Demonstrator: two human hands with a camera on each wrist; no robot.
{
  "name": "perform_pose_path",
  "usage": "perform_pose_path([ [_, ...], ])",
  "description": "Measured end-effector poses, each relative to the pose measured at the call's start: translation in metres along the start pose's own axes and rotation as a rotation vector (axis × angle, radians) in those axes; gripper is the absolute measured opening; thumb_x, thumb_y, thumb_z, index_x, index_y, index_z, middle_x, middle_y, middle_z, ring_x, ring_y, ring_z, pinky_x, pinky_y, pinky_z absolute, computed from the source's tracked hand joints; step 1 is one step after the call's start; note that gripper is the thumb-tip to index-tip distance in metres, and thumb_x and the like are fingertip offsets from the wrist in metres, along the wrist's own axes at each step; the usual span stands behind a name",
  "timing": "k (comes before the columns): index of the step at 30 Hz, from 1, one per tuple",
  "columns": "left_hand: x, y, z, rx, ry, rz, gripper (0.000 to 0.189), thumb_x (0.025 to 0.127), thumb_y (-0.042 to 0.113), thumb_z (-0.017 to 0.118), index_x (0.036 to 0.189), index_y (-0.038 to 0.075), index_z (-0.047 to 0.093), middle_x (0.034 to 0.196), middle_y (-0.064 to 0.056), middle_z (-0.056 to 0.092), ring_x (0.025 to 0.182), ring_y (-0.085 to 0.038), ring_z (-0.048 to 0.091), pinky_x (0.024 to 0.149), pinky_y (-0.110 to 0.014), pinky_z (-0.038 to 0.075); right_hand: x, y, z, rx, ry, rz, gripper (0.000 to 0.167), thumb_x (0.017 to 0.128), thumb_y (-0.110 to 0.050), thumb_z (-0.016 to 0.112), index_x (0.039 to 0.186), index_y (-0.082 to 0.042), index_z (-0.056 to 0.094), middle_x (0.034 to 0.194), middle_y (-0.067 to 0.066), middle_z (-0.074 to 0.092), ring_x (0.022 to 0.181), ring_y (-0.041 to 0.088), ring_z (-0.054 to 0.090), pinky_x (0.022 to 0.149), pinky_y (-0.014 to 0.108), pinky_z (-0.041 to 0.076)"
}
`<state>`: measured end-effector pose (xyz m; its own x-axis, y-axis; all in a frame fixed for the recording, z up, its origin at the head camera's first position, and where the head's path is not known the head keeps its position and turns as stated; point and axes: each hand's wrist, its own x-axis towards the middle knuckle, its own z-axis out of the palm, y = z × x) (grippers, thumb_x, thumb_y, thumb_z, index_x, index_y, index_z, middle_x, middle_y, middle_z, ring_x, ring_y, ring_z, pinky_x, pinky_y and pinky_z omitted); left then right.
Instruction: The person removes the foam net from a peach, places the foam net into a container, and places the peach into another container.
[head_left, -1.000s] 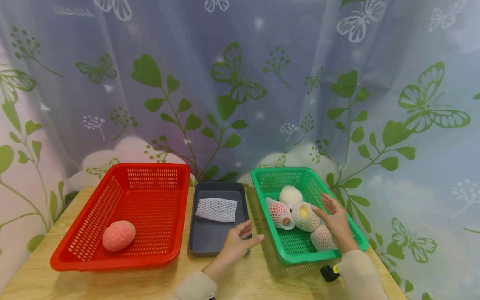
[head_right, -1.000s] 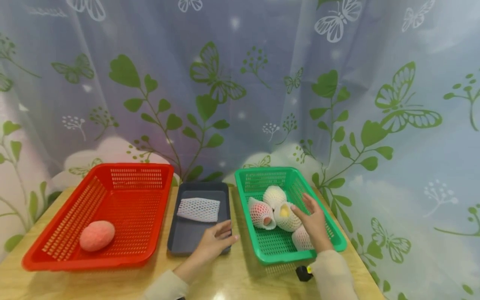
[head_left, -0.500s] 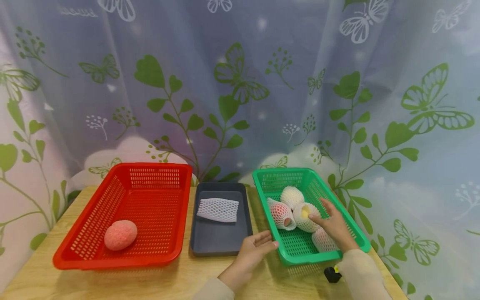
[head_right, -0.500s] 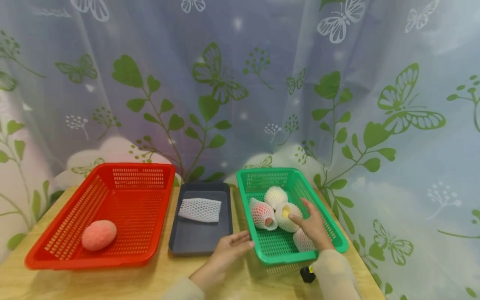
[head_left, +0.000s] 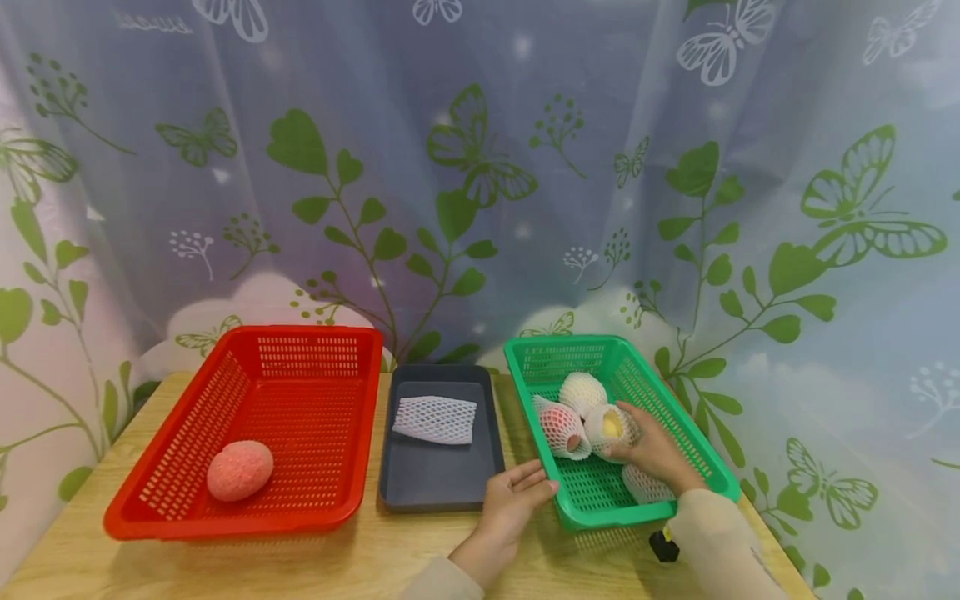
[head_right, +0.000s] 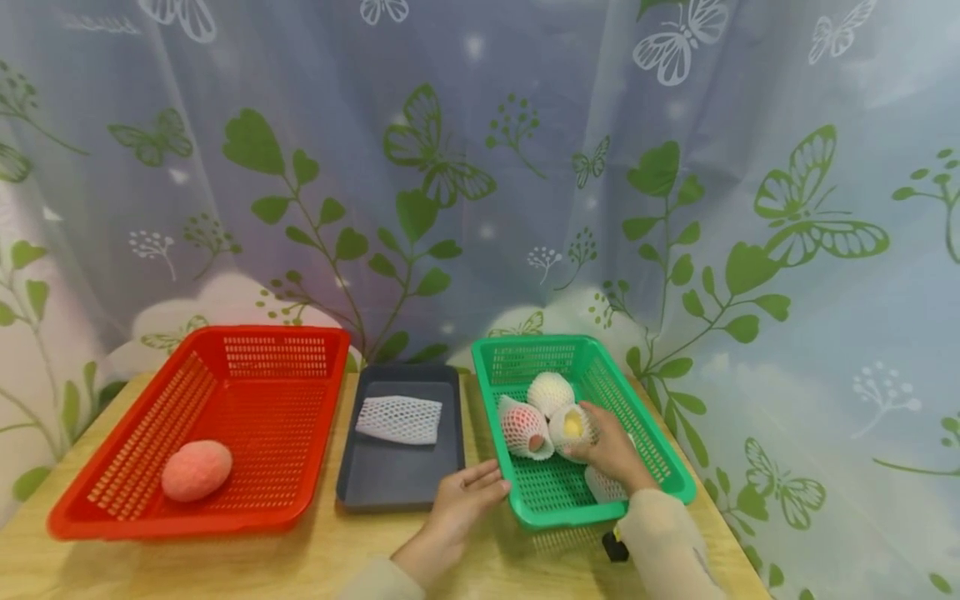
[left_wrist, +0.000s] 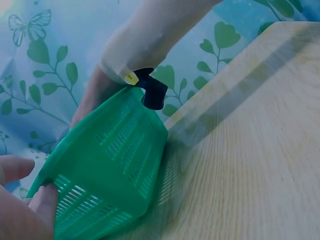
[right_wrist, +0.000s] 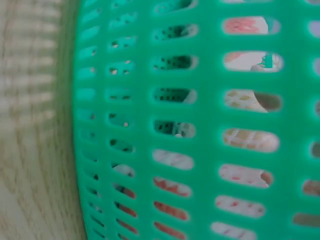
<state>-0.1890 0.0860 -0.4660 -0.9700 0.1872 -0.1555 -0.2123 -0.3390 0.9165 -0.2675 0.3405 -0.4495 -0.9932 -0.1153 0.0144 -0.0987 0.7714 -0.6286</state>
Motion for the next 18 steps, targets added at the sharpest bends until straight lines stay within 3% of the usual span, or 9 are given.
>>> perform_pose_path([
  [8, 0.0023, -0.0057, 0.0054, -0.033, 0.063, 0.031, 0.050, 0.080, -0.003, 0.069, 0.126, -0.014, 0.053, 0.115, -0.023, 0.063, 0.099, -0.018, 0.063, 0.081, -0.027, 0.055, 0.0022, 0.0062, 0.0043, -0.078, 0.041, -0.045, 0.086, 0.081, -0.023, 0.078, 0.148, -0.002, 0.029, 0.147, 0.030, 0.031, 0.127, 0.050, 0.038, 0.094, 0.063, 0.040],
  [13, 0.0042, -0.0089, 0.0073, -0.029, 0.076, 0.038, 0.051, 0.079, -0.005, 0.070, 0.126, -0.014, 0.052, 0.115, -0.023, 0.063, 0.101, -0.020, 0.062, 0.082, -0.027, 0.054, 0.0008, 0.0049, 0.0053, -0.120, 0.066, -0.085, 0.086, 0.080, -0.020, 0.079, 0.146, 0.003, 0.029, 0.142, 0.031, 0.037, 0.119, 0.047, 0.046, 0.087, 0.059, 0.044],
  [18, 0.0050, -0.0104, 0.0082, -0.031, 0.087, 0.027, 0.051, 0.080, -0.006, 0.069, 0.127, -0.014, 0.052, 0.116, -0.023, 0.063, 0.102, -0.021, 0.062, 0.082, -0.028, 0.054, 0.0013, 0.0069, 0.0090, -0.179, 0.066, -0.072, 0.088, 0.079, -0.019, 0.079, 0.147, 0.002, 0.027, 0.136, 0.032, 0.040, 0.114, 0.045, 0.049, 0.085, 0.057, 0.046],
])
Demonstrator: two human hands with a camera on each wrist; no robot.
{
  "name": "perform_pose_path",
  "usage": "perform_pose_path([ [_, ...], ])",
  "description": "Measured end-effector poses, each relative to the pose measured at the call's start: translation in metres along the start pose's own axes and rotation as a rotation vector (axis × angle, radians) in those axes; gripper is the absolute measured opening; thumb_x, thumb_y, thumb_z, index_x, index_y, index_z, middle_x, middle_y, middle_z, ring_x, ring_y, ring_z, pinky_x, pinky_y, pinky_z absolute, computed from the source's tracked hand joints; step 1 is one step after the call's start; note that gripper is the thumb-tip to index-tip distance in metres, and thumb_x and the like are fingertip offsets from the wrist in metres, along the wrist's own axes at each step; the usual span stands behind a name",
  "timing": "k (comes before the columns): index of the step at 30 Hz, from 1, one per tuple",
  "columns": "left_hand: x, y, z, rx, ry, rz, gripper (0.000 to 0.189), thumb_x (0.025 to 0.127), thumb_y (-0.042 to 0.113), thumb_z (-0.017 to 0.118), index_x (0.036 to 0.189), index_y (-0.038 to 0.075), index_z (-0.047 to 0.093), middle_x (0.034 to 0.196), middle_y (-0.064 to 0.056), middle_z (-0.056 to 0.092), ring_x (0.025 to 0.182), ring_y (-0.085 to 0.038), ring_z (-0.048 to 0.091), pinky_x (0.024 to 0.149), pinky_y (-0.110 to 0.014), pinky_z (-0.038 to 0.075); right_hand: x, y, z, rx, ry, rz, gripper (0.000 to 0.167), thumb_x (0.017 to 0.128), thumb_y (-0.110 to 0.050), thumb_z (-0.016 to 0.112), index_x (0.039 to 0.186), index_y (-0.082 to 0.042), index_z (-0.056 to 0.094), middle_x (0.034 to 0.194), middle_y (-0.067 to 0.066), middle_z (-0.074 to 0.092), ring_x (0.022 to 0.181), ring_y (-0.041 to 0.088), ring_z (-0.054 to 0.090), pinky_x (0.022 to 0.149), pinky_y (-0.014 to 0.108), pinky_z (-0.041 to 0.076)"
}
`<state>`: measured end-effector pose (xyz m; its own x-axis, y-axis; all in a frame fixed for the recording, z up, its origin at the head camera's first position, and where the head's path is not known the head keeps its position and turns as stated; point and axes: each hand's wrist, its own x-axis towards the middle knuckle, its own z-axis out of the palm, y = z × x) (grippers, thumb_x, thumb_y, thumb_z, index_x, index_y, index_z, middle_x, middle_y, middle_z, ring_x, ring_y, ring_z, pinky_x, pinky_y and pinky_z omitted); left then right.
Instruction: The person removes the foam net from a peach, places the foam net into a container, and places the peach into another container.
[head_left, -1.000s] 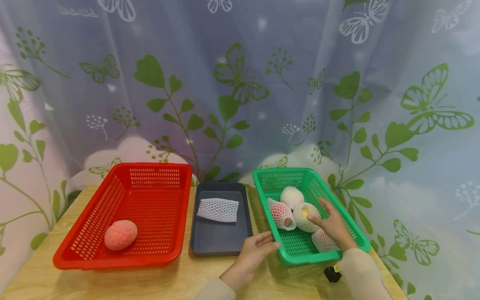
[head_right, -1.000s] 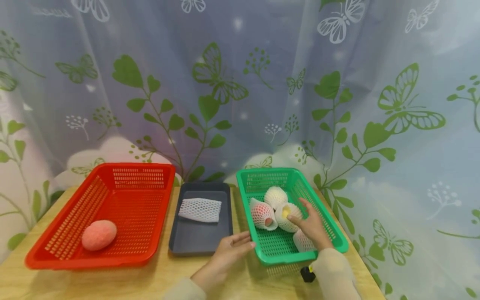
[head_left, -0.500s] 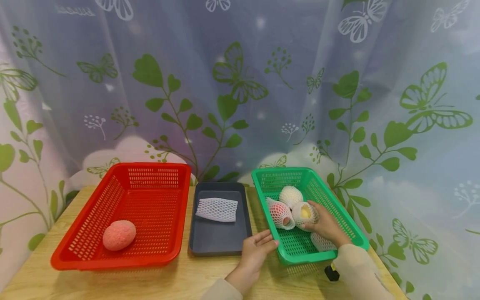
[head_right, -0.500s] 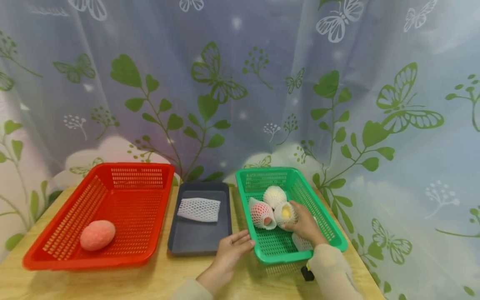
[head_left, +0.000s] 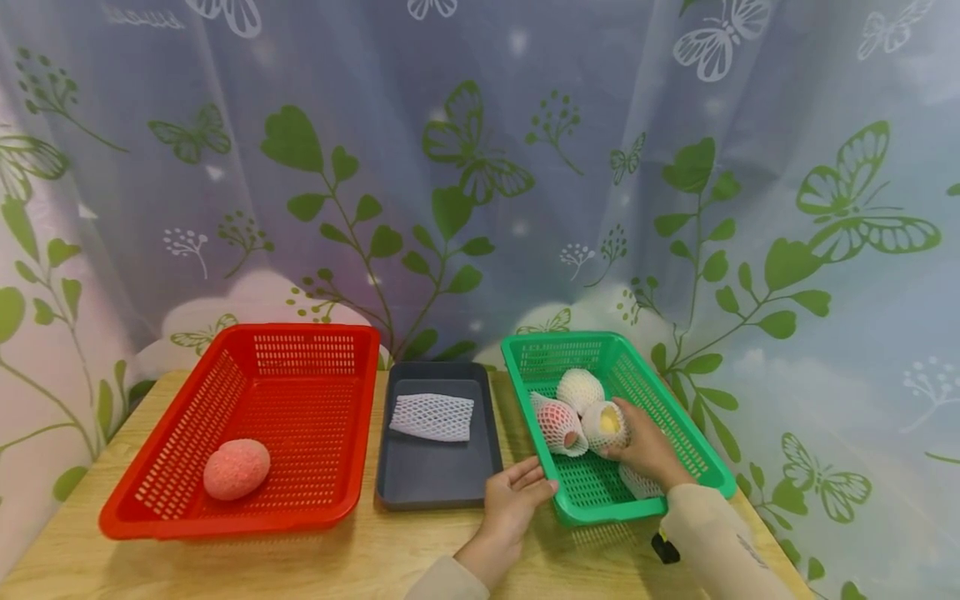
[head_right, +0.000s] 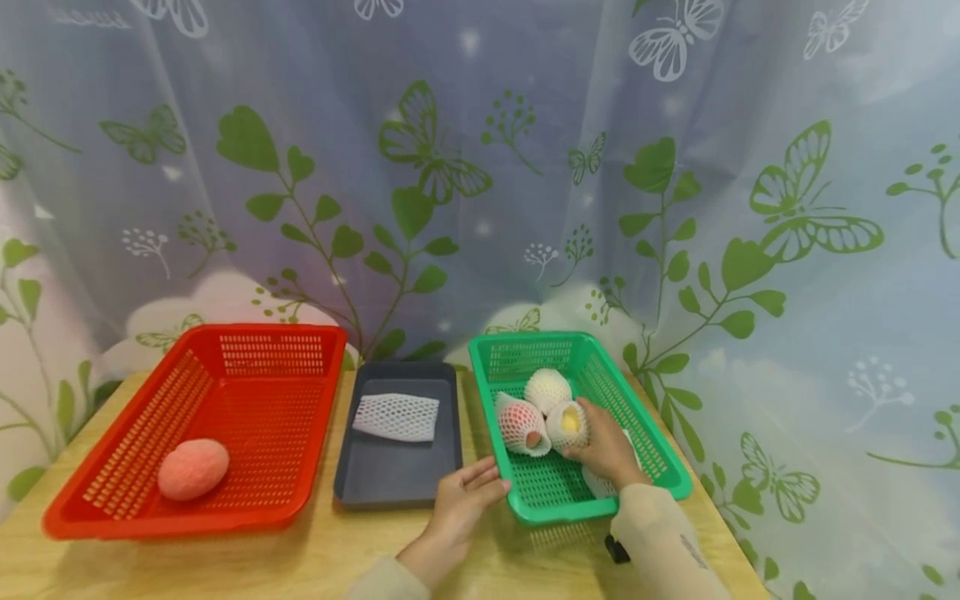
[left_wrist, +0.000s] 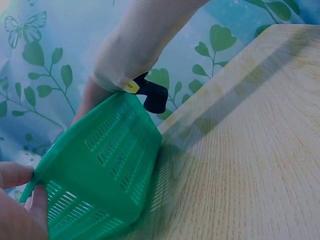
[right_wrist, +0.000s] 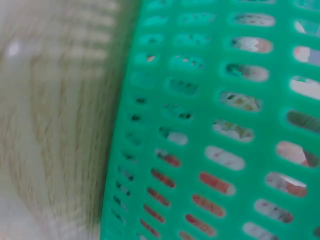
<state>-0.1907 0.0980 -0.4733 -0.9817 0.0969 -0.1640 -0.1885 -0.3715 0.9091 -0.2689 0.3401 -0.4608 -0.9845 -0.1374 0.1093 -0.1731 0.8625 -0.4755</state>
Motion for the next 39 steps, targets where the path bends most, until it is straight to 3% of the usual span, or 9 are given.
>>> perform_pose_path([
  [6, -0.001, 0.001, 0.000, 0.006, 0.010, -0.006, 0.051, 0.079, -0.005, 0.070, 0.126, -0.012, 0.053, 0.113, -0.021, 0.064, 0.100, -0.019, 0.062, 0.082, -0.027, 0.054, 0.001, -0.001, 0.004, -0.046, 0.006, 0.027, 0.088, 0.077, -0.019, 0.082, 0.145, 0.003, 0.030, 0.127, 0.031, 0.043, 0.106, 0.043, 0.054, 0.081, 0.056, 0.048],
  [15, -0.002, 0.003, 0.000, 0.001, 0.017, 0.001, 0.049, 0.078, -0.006, 0.071, 0.124, -0.012, 0.055, 0.108, -0.017, 0.067, 0.093, -0.015, 0.064, 0.080, -0.026, 0.055, 0.003, 0.000, 0.003, 0.011, 0.041, -0.003, 0.079, 0.076, -0.011, 0.081, 0.139, 0.005, 0.035, 0.128, 0.028, 0.050, 0.110, 0.042, 0.053, 0.085, 0.056, 0.047],
  [26, -0.003, 0.002, -0.001, 0.009, -0.001, -0.015, 0.048, 0.078, -0.001, 0.073, 0.123, -0.009, 0.058, 0.103, -0.010, 0.069, 0.090, -0.011, 0.064, 0.080, -0.026, 0.054, 0.000, -0.003, 0.001, 0.057, 0.158, -0.050, 0.075, 0.071, -0.011, 0.081, 0.133, 0.007, 0.043, 0.121, 0.028, 0.054, 0.100, 0.042, 0.055, 0.077, 0.054, 0.047],
  [34, -0.002, 0.001, -0.003, 0.010, -0.010, -0.001, 0.047, 0.078, -0.002, 0.073, 0.122, -0.010, 0.058, 0.100, -0.008, 0.070, 0.088, -0.011, 0.064, 0.079, -0.025, 0.054, 0.001, -0.005, -0.007, 0.094, 0.124, -0.015, 0.075, 0.078, -0.014, 0.078, 0.140, 0.003, 0.039, 0.132, 0.027, 0.047, 0.109, 0.040, 0.053, 0.082, 0.053, 0.048],
  [39, -0.001, 0.001, -0.003, 0.001, -0.013, -0.001, 0.047, 0.078, -0.004, 0.071, 0.122, -0.011, 0.057, 0.102, -0.012, 0.069, 0.087, -0.011, 0.065, 0.078, -0.025, 0.054, 0.000, -0.010, -0.012, 0.103, 0.130, -0.033, 0.075, 0.080, -0.015, 0.077, 0.140, 0.006, 0.037, 0.132, 0.030, 0.046, 0.112, 0.044, 0.051, 0.083, 0.055, 0.048],
])
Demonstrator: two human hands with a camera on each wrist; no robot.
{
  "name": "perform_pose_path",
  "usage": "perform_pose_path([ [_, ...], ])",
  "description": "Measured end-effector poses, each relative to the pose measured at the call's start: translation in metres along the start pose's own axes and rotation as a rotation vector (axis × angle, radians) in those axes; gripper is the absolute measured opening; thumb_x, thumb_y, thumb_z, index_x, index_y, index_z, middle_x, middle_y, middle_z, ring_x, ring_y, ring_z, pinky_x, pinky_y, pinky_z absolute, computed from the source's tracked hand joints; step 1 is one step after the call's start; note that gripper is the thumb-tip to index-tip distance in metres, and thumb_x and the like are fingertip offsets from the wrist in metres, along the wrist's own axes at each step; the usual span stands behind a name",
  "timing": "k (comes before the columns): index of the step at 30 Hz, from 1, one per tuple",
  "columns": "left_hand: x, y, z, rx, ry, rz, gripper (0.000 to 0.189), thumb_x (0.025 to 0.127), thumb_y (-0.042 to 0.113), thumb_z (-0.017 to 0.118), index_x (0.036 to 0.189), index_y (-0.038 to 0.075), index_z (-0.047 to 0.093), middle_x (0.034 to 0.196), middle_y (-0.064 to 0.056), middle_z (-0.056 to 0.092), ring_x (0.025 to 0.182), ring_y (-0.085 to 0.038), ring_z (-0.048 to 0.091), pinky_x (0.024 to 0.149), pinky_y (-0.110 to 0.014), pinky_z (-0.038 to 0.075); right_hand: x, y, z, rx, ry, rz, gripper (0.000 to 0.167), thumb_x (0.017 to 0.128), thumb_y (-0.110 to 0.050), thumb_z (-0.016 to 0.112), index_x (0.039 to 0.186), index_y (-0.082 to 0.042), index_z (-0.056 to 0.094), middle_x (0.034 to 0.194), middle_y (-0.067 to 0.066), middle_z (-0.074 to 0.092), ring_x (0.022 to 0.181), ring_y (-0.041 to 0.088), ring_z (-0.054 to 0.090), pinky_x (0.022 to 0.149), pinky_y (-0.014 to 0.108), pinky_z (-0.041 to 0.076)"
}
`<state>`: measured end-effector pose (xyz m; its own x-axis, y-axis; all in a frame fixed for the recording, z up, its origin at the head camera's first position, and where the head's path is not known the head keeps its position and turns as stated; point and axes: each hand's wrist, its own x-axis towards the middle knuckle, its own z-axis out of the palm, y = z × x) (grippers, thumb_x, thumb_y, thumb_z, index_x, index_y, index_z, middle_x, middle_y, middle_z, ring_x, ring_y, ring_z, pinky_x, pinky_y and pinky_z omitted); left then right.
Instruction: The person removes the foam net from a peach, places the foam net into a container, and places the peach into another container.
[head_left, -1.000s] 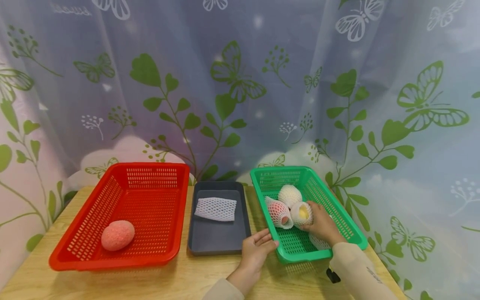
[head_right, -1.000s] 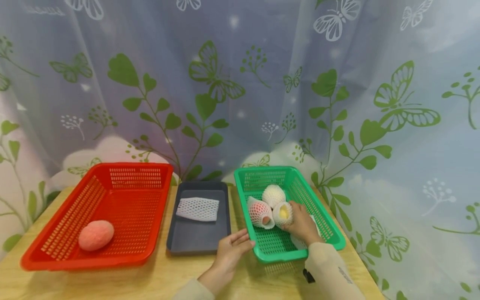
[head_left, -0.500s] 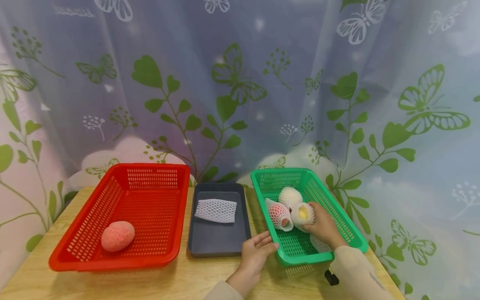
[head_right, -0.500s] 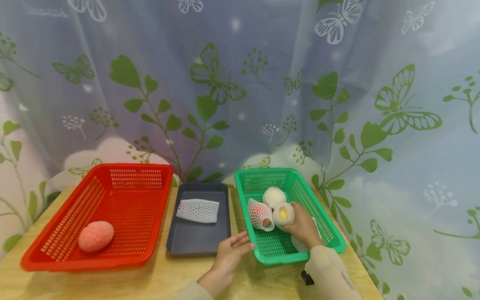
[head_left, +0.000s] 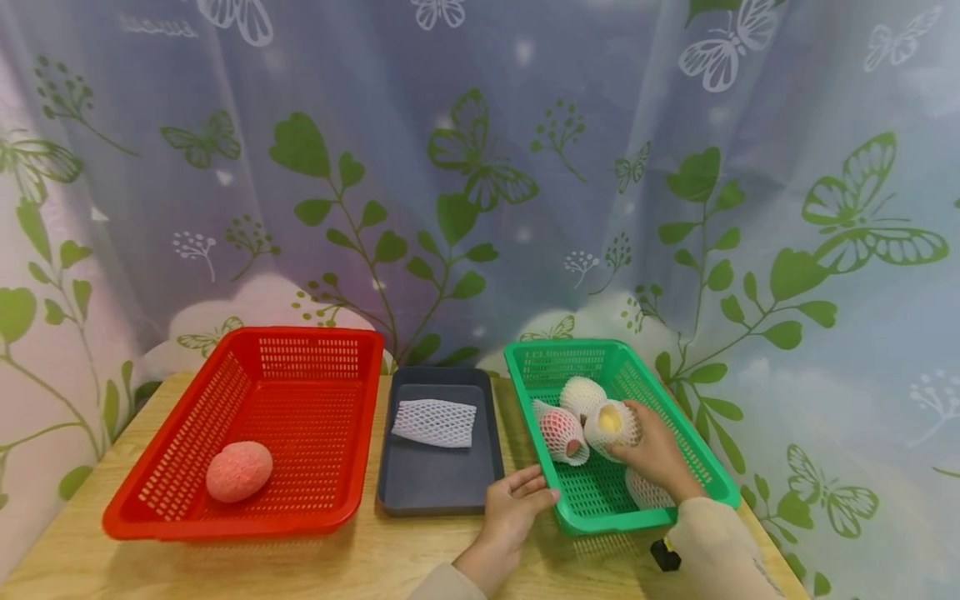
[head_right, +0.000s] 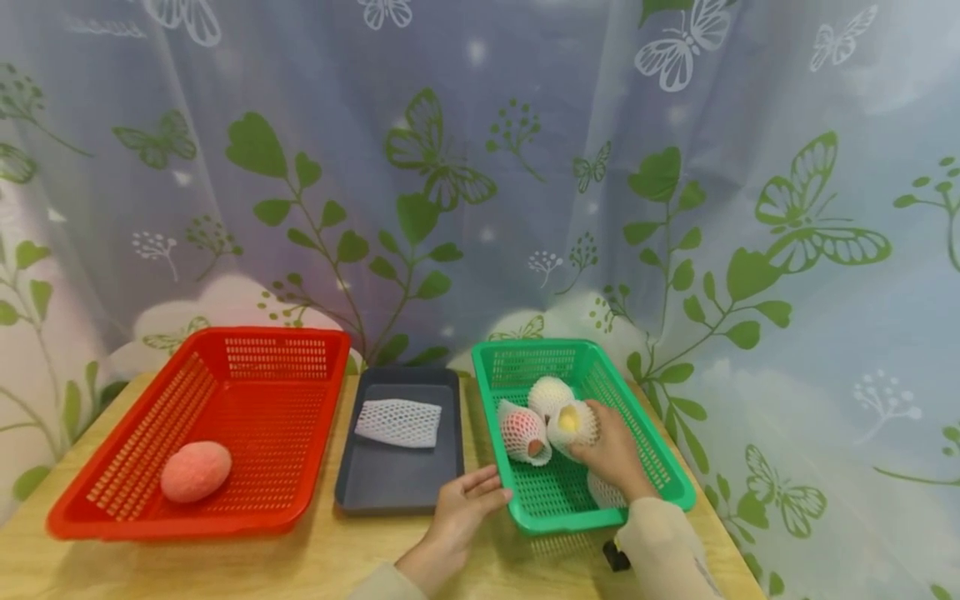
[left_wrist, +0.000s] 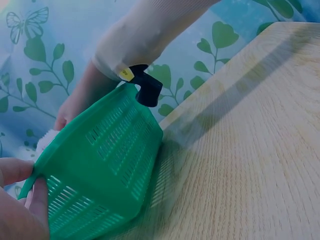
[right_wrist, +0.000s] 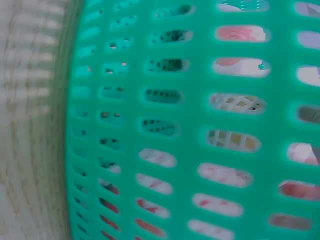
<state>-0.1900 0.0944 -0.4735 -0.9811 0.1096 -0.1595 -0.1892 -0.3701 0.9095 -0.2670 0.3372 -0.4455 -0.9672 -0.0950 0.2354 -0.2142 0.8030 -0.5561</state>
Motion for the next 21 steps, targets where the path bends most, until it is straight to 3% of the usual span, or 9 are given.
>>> perform_pose_path([
  [9, 0.002, 0.001, -0.002, 0.015, -0.012, -0.038, 0.047, 0.080, -0.001, 0.071, 0.124, -0.009, 0.057, 0.104, -0.012, 0.067, 0.086, -0.010, 0.062, 0.077, -0.027, 0.055, 0.000, -0.012, -0.013, 0.024, 0.020, 0.031, 0.077, 0.083, -0.023, 0.075, 0.143, 0.002, 0.033, 0.135, 0.029, 0.042, 0.111, 0.044, 0.051, 0.079, 0.054, 0.050],
  [21, 0.001, 0.004, -0.005, 0.031, -0.037, -0.001, 0.045, 0.082, -0.001, 0.069, 0.124, -0.012, 0.056, 0.109, -0.018, 0.066, 0.093, -0.014, 0.063, 0.078, -0.028, 0.055, -0.005, -0.026, -0.019, 0.063, 0.025, 0.079, 0.080, 0.085, -0.025, 0.073, 0.147, -0.003, 0.029, 0.140, 0.027, 0.036, 0.110, 0.043, 0.053, 0.077, 0.050, 0.053],
])
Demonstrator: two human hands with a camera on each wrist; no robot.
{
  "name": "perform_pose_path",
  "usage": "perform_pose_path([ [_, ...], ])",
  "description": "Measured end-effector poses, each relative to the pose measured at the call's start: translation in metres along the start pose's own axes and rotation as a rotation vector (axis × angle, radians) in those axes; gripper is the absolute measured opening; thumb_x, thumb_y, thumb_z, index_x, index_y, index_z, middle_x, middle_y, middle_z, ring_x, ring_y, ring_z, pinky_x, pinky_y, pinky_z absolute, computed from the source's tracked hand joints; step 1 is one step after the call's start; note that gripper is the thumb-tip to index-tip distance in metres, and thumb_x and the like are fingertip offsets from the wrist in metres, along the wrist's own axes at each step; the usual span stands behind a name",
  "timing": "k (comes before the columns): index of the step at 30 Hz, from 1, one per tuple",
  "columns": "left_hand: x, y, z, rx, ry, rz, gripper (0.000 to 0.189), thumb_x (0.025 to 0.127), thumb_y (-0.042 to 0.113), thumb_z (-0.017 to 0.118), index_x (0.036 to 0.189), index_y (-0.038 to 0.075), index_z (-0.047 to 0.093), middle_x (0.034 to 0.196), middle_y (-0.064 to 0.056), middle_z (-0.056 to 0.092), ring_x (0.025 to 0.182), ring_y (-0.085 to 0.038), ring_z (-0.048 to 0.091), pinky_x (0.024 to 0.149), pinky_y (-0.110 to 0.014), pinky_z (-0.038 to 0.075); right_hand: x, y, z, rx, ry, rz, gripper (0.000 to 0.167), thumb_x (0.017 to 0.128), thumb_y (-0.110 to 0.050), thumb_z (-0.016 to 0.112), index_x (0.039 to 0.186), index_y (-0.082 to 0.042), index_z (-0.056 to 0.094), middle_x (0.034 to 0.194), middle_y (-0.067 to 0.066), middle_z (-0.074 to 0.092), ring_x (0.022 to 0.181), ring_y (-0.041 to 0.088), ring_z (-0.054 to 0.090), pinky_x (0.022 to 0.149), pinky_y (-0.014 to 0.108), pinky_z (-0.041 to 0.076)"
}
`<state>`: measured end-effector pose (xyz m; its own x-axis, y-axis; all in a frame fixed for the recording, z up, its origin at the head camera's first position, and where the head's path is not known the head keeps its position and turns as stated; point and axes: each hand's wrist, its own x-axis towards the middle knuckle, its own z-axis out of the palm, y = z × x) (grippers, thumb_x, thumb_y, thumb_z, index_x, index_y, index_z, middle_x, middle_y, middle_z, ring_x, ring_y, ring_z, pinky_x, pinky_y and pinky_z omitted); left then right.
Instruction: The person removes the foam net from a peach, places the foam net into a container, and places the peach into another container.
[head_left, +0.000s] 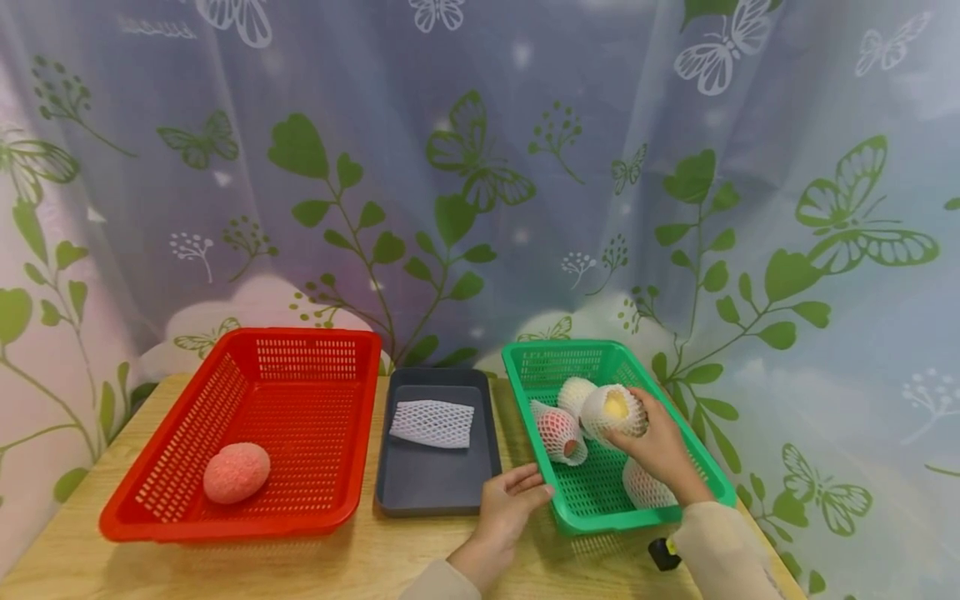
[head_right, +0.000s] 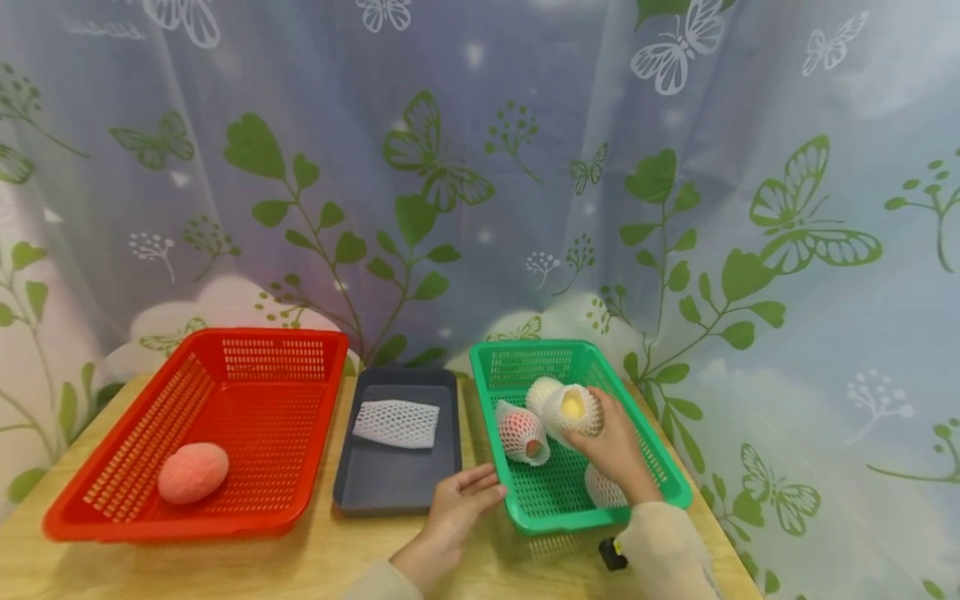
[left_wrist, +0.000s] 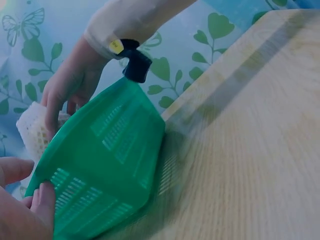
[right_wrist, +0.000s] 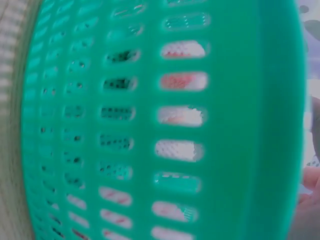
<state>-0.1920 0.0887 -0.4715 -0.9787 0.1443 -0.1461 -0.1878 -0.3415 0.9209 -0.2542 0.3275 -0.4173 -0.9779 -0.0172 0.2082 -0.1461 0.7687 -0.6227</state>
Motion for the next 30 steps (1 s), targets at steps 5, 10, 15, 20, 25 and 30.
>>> perform_pose_path([
  [5, 0.003, 0.005, -0.010, 0.008, -0.020, 0.013, 0.046, 0.084, 0.002, 0.069, 0.126, -0.011, 0.054, 0.117, -0.022, 0.064, 0.100, -0.017, 0.064, 0.083, -0.028, 0.054, -0.002, -0.009, 0.002, 0.039, 0.007, 0.018, 0.081, 0.085, -0.029, 0.073, 0.148, -0.004, 0.028, 0.140, 0.026, 0.037, 0.111, 0.042, 0.052, 0.078, 0.049, 0.053],
  [10, 0.007, 0.008, -0.022, 0.008, -0.010, 0.032, 0.049, 0.085, 0.005, 0.070, 0.129, -0.008, 0.053, 0.119, -0.020, 0.064, 0.103, -0.017, 0.063, 0.086, -0.028, 0.053, -0.004, -0.021, 0.006, 0.112, -0.013, 0.038, 0.084, 0.086, -0.033, 0.073, 0.149, -0.006, 0.025, 0.141, 0.024, 0.037, 0.115, 0.041, 0.050, 0.080, 0.046, 0.054],
  [15, 0.009, 0.018, -0.034, 0.014, 0.023, 0.094, 0.049, 0.085, 0.006, 0.070, 0.129, -0.007, 0.053, 0.117, -0.016, 0.065, 0.104, -0.017, 0.063, 0.086, -0.025, 0.053, -0.007, -0.035, 0.012, 0.168, -0.023, 0.038, 0.084, 0.086, -0.032, 0.073, 0.150, -0.008, 0.025, 0.143, 0.022, 0.036, 0.120, 0.040, 0.047, 0.085, 0.048, 0.053],
  [20, 0.010, 0.029, -0.046, 0.018, 0.055, 0.139, 0.049, 0.085, 0.006, 0.069, 0.130, -0.007, 0.053, 0.120, -0.019, 0.063, 0.104, -0.017, 0.063, 0.087, -0.025, 0.053, -0.010, -0.050, 0.020, 0.212, -0.027, 0.019, 0.084, 0.085, -0.033, 0.074, 0.150, -0.010, 0.026, 0.144, 0.020, 0.037, 0.121, 0.039, 0.046, 0.087, 0.050, 0.052],
  [25, 0.010, 0.042, -0.057, 0.041, 0.062, 0.174, 0.050, 0.086, 0.008, 0.070, 0.131, -0.005, 0.054, 0.123, -0.017, 0.062, 0.105, -0.018, 0.063, 0.090, -0.025, 0.052, -0.011, -0.063, 0.029, 0.266, -0.048, -0.001, 0.085, 0.083, -0.033, 0.075, 0.150, -0.012, 0.027, 0.145, 0.018, 0.037, 0.125, 0.039, 0.044, 0.094, 0.053, 0.047],
  [30, 0.010, 0.051, -0.069, 0.052, 0.087, 0.219, 0.051, 0.085, 0.008, 0.072, 0.131, -0.003, 0.055, 0.123, -0.018, 0.062, 0.105, -0.016, 0.063, 0.088, -0.021, 0.051, -0.015, -0.077, 0.041, 0.320, -0.081, -0.036, 0.083, 0.083, -0.030, 0.076, 0.150, -0.014, 0.028, 0.145, 0.018, 0.037, 0.124, 0.038, 0.046, 0.093, 0.050, 0.049],
])
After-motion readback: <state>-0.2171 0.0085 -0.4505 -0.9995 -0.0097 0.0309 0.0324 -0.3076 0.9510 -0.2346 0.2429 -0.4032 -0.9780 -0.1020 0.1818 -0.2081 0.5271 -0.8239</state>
